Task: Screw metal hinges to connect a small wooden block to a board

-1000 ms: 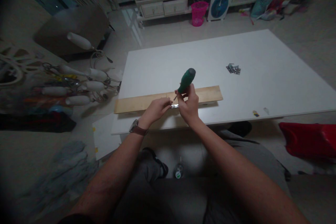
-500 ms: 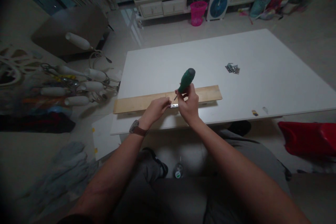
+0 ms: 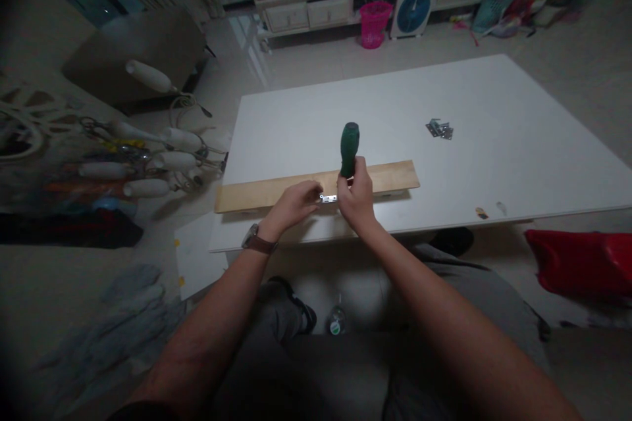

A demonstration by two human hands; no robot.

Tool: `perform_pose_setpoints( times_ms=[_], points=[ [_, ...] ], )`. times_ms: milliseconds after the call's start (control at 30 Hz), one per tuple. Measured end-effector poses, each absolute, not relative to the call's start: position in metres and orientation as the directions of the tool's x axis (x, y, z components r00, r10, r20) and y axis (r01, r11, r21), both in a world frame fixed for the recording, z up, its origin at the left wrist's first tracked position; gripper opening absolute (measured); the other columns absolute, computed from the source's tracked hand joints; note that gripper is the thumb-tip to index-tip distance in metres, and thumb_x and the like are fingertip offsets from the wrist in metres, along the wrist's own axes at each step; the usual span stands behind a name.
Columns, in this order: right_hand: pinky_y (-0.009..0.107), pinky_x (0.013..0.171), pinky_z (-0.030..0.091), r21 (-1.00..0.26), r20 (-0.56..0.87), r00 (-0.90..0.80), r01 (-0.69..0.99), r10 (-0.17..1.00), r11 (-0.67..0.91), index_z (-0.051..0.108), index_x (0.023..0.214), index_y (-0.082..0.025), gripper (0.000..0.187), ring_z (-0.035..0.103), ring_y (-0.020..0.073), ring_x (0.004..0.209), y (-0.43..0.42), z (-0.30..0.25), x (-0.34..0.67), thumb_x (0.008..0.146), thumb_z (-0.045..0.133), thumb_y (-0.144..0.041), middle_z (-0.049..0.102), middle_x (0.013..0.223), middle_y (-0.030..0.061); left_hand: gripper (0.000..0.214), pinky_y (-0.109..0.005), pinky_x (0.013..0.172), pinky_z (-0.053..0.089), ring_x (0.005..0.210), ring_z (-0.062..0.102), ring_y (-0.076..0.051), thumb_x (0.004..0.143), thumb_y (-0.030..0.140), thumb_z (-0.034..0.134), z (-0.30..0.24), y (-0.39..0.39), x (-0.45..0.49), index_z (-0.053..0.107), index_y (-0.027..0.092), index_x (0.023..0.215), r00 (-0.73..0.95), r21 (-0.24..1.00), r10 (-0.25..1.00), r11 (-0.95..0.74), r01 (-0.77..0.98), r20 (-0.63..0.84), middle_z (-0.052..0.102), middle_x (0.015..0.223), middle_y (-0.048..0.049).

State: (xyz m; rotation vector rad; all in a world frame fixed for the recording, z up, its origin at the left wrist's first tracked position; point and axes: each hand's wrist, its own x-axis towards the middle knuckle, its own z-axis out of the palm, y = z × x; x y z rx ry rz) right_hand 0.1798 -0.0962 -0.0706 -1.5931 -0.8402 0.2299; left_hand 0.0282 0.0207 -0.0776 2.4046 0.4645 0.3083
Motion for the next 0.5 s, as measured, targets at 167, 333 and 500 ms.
perform_pose_setpoints(
  times_ms=[167, 333, 500],
  points=[
    [0.038, 0.069, 0.046, -0.907, 0.314, 0.706, 0.420, 0.635, -0.017, 0.048, 0.098, -0.028, 0.025, 0.055, 0.0199, 0.074, -0.098, -0.069, 0.180, 0.080, 0.052, -0.012, 0.054, 0.081, -0.0009, 0.031, -0.035, 0.088, 0.054, 0.096, 0.066, -0.021, 0.078, -0.001, 0.060, -0.079, 0.022, 0.030, 0.063, 0.019, 0.102, 0.902, 0.691, 0.415, -0.687, 0.225, 0.119, 0.071, 0.103, -0.0064],
    [0.034, 0.067, 0.040, -0.888, 0.341, 0.685, 0.459, 0.644, -0.018, 0.048, 0.088, -0.027, 0.024, 0.049, 0.0178, 0.071, -0.099, -0.062, 0.178, 0.069, 0.056, -0.015, 0.053, 0.079, -0.0020, 0.041, -0.045, 0.111, 0.052, 0.127, 0.063, -0.026, 0.080, -0.001, 0.065, -0.086, 0.023, 0.029, 0.064, 0.019, 0.115, 0.900, 0.686, 0.411, -0.697, 0.209, 0.144, 0.068, 0.131, -0.0133],
    [0.031, 0.063, 0.036, -0.884, 0.207, 0.670, 0.440, 0.713, -0.156, 0.053, 0.077, -0.026, 0.017, 0.049, 0.0173, 0.064, -0.100, -0.059, 0.175, 0.071, 0.070, -0.028, 0.053, 0.066, -0.0044, 0.041, -0.053, 0.126, 0.040, 0.147, 0.050, -0.030, 0.085, 0.003, 0.071, -0.095, 0.026, 0.029, 0.066, 0.017, 0.123, 0.899, 0.661, 0.415, -0.715, 0.227, 0.140, 0.056, 0.153, -0.0180]
  ],
)
